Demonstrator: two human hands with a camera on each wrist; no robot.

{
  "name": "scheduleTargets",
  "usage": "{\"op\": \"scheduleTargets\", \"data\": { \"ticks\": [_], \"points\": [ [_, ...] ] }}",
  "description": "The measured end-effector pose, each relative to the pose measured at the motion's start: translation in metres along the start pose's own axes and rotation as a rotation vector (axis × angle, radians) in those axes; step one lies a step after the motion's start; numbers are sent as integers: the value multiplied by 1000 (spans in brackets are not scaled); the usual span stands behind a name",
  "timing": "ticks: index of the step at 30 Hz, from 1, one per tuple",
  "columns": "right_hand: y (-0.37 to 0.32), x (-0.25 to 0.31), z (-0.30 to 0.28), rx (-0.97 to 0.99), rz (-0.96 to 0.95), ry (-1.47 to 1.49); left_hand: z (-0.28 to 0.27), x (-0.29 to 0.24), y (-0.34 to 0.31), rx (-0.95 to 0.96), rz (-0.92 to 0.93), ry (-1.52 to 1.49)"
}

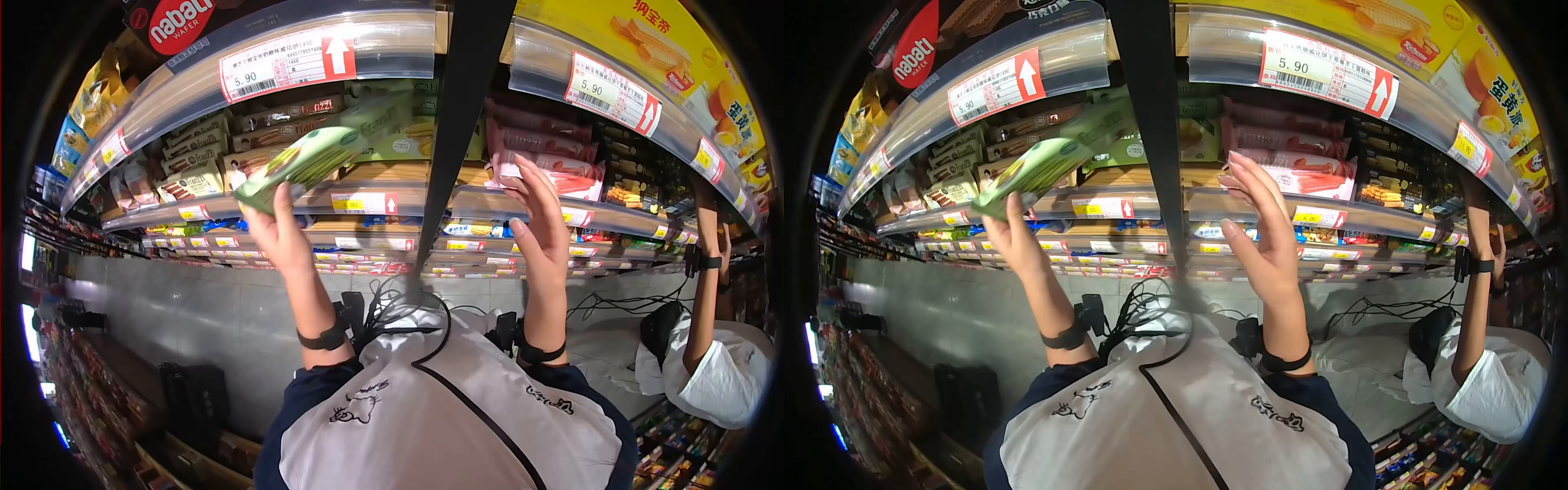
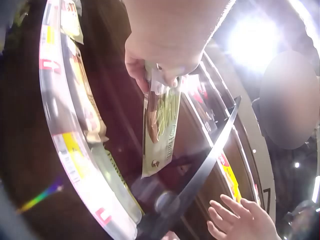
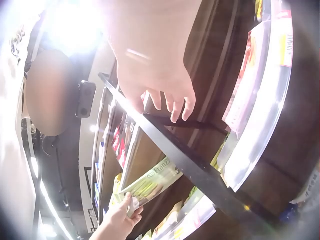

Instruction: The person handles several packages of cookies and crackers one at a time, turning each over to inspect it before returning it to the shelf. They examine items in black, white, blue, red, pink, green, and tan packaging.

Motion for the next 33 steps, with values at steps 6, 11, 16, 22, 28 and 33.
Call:
{"op": "scheduleTargets", "data": {
  "ticks": [6,11,16,22,28,33],
  "points": [
    [-3,-8,-7,-46,65,-31,31,15,2,144,-26,-13],
    [-2,-12,-12,-113,166,97,40,28,8,299,-85,115],
    [2,-12,-12,-118,189,130,61,27,10,376,-27,462],
    [2,-18,-16,-148,246,140,73,27,7,423,192,939],
    [1,-26,-19,-165,269,163,73,14,4,279,496,736],
    [2,-37,-16,-222,236,-18,76,28,-1,380,623,748]
  ]
}}
Point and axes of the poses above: each hand's wrist, its own y-axis towards the middle knuckle, its own z-axis out of the palm, x = y × z, the point moved 3 cm from there along y, towards the middle knuckle, and after that the axes turned 2 degrees about -z, right-handed, at the moved point
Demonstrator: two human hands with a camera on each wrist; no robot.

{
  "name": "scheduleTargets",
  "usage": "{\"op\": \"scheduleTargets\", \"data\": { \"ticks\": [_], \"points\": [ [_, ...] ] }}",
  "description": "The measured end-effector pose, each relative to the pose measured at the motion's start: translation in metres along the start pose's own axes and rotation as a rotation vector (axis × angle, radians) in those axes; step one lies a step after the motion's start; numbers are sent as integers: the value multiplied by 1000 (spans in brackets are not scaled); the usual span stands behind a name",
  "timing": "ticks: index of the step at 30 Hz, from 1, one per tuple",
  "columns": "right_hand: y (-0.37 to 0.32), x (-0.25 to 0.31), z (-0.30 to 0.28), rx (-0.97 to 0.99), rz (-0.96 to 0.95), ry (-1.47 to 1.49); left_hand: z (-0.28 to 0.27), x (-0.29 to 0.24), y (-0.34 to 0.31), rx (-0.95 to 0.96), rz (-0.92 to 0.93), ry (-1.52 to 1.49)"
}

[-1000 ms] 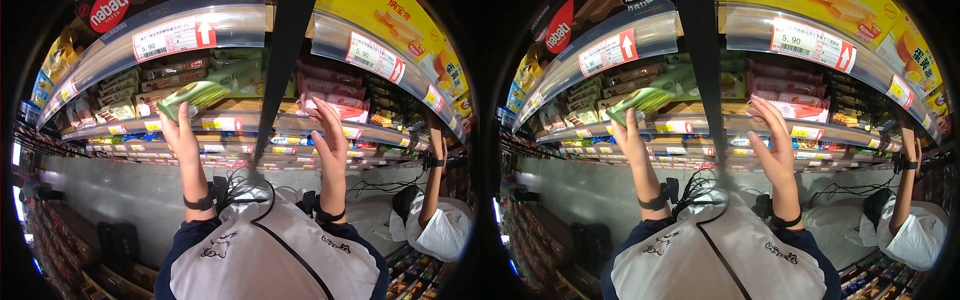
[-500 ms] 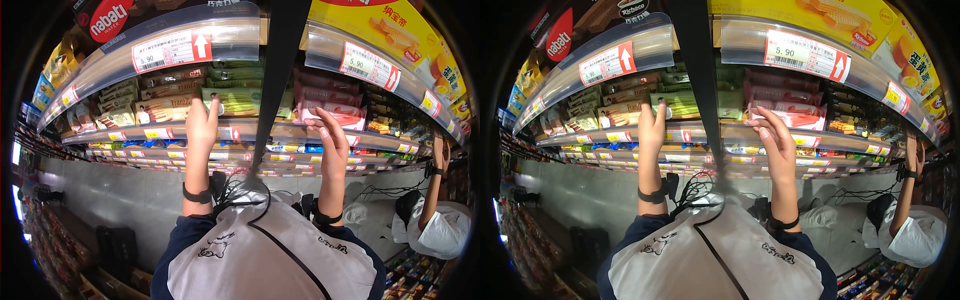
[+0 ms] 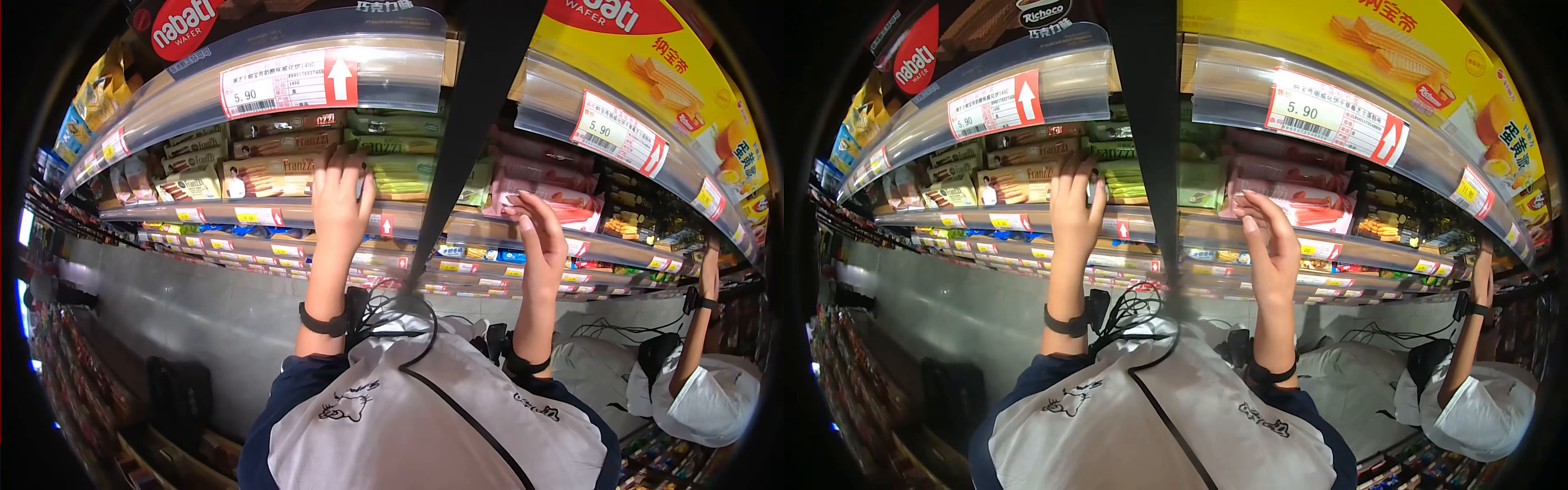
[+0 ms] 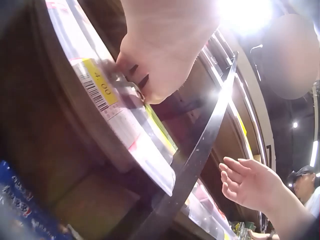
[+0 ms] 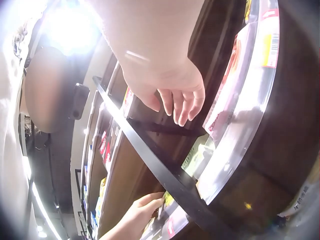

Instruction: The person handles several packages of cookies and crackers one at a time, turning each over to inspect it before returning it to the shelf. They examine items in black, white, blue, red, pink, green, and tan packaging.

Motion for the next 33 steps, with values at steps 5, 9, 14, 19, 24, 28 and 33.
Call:
{"op": "scheduleTargets", "data": {
  "ticks": [5,9,14,19,24,28,33],
  "points": [
    [8,3,8,-2,-377,-558,8,0,-5,-16,-13,31],
    [16,3,20,58,-419,-745,16,1,-7,-91,24,119],
    [30,-1,37,162,-423,-926,16,3,-9,-95,-7,103],
    [37,-19,42,202,-447,-962,15,5,-9,-117,-10,71],
    [40,-35,44,132,-496,-946,15,4,-9,-132,-6,75],
    [38,-35,46,88,-488,-981,15,4,-8,-132,1,71],
    [36,-40,44,52,-509,-983,16,4,-9,-127,-17,87]
  ]
}}
Point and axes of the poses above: each hand's wrist, its own y-axis towards the middle knuckle, its own z-axis out of the palm, x = y × z, the point moved 3 cm from there along y, towards the middle knuckle, and after that the axes turned 2 degrees about -z, right-handed, at the moved point
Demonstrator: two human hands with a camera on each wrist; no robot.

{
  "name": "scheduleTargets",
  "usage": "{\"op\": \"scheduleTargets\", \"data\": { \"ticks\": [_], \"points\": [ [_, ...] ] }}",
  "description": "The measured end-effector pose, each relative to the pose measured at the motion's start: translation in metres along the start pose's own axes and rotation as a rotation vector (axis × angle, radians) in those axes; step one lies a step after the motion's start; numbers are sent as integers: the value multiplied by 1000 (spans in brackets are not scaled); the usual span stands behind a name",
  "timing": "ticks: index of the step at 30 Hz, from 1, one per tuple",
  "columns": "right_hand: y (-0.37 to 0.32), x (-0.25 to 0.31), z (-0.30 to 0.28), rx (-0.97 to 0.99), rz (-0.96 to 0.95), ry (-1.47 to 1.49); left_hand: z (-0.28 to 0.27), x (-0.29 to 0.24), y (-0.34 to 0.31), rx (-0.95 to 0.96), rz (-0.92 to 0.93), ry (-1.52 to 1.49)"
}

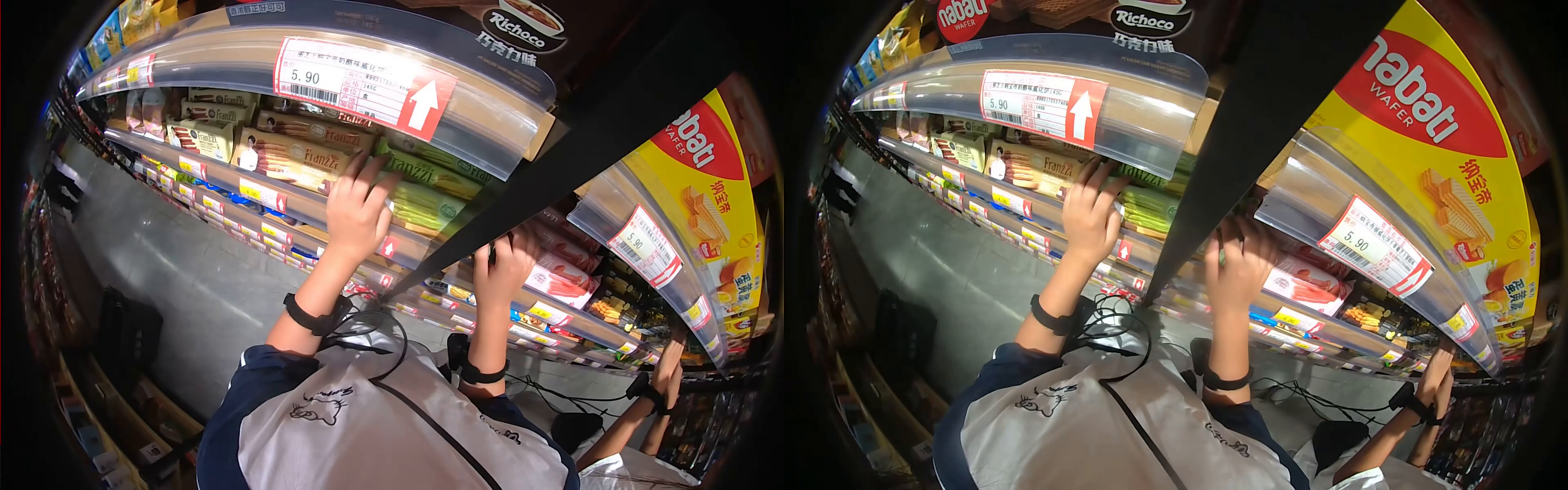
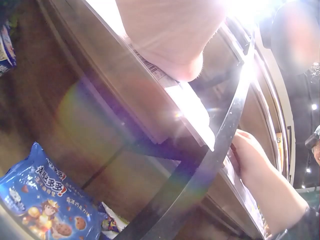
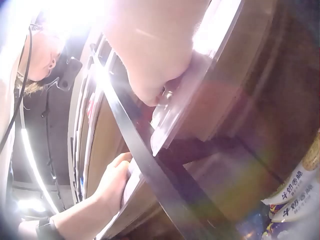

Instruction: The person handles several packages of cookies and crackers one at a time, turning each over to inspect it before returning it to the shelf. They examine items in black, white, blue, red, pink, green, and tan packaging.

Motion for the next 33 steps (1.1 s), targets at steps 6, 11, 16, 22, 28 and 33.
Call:
{"op": "scheduleTargets", "data": {
  "ticks": [6,11,16,22,28,33],
  "points": [
    [-3,0,2,-56,-59,-9,0,-1,0,-14,0,-5],
    [-3,-1,1,-97,-76,2,0,-1,1,-30,10,-19],
    [-4,1,-1,-101,-66,-3,-2,-2,1,-39,12,-30],
    [-5,-1,-1,-91,-83,19,-4,-2,0,-30,15,-32],
    [-5,-3,1,-110,-82,26,-4,-1,1,-13,24,-28],
    [-6,-1,0,-89,-87,-26,-2,2,-1,-11,28,-18]
  ]
}}
Point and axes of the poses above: each hand's wrist, its own y-axis towards the middle knuckle, its own z-axis out of the palm, x = y × z, the point moved 3 cm from there along y, towards the middle knuckle, and after that the axes turned 2 degrees about -z, right-handed, at the moved point
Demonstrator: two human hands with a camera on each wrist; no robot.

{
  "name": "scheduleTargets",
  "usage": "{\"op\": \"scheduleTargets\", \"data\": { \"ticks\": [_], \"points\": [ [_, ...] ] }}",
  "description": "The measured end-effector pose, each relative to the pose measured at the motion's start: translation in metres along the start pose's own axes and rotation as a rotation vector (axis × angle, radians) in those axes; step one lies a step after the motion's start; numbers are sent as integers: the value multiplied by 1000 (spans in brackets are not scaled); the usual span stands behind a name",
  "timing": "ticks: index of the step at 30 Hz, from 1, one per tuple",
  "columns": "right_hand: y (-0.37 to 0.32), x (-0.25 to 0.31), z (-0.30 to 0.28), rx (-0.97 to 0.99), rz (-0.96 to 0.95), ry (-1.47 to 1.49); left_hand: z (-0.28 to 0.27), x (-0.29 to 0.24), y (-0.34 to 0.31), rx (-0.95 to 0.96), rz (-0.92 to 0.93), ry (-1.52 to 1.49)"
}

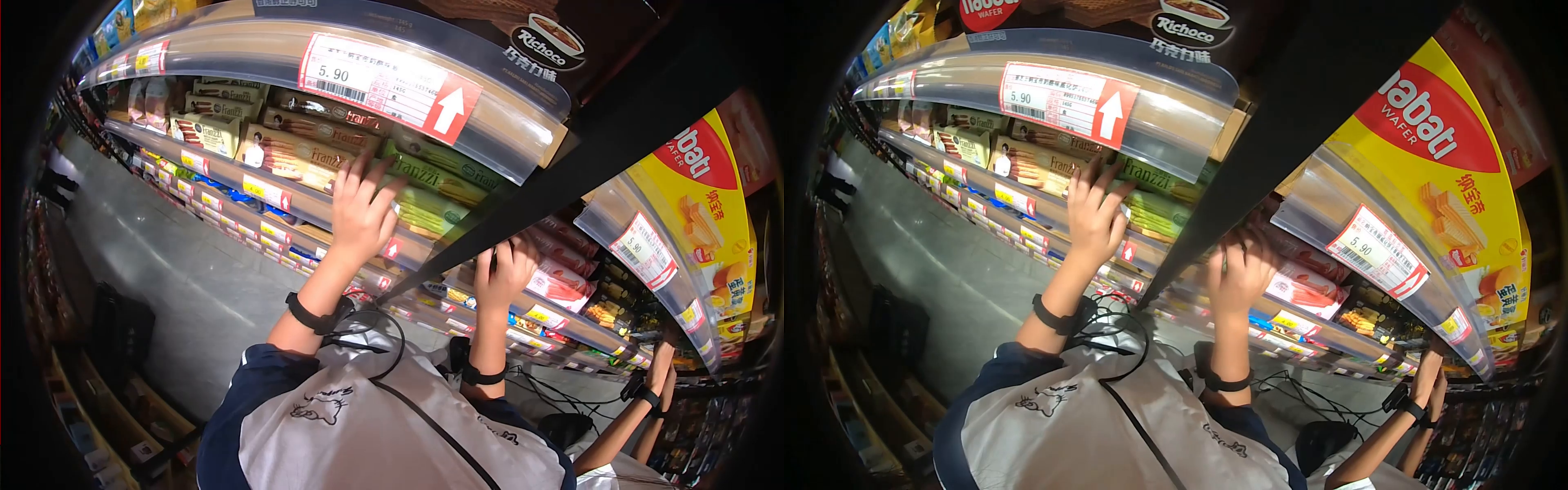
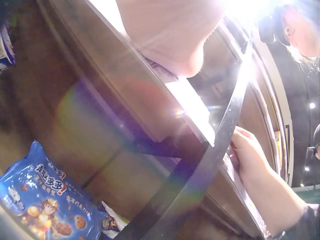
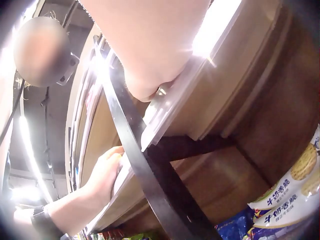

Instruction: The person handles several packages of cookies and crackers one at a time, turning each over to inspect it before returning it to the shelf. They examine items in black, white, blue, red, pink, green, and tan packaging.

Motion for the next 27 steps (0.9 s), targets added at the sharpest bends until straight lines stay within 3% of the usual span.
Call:
{"op": "scheduleTargets", "data": {
  "ticks": [3,9,12,15,18,20,24,26,27],
  "points": [
    [2,2,-3,10,-2,14,2,1,-1,0,-1,-26],
    [-6,7,-16,-192,24,58,-17,5,-4,25,-26,-186],
    [-15,15,-34,-334,-74,117,-33,32,-13,-166,-133,-80],
    [-28,33,-42,-316,-15,182,-60,72,-15,-244,-293,-53],
    [-29,58,-46,-268,-45,307,-76,120,-23,-326,-401,19],
    [-21,77,-47,-279,-112,354,-79,147,-29,-285,-473,53],
    [3,104,-28,-17,-174,564,-82,156,-25,-155,-448,84],
    [13,115,-1,59,-116,602,-84,151,-20,-137,-444,122],
    [16,119,10,137,0,675,-84,148,-20,-142,-433,134]
  ]
}}
Point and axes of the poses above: each hand's wrist, its own y-axis towards the middle knuckle, its own z-axis out of the palm, x = y × z, the point moved 3 cm from there along y, towards the middle knuckle, and after that the axes turned 2 degrees about -z, right-handed, at the moved point
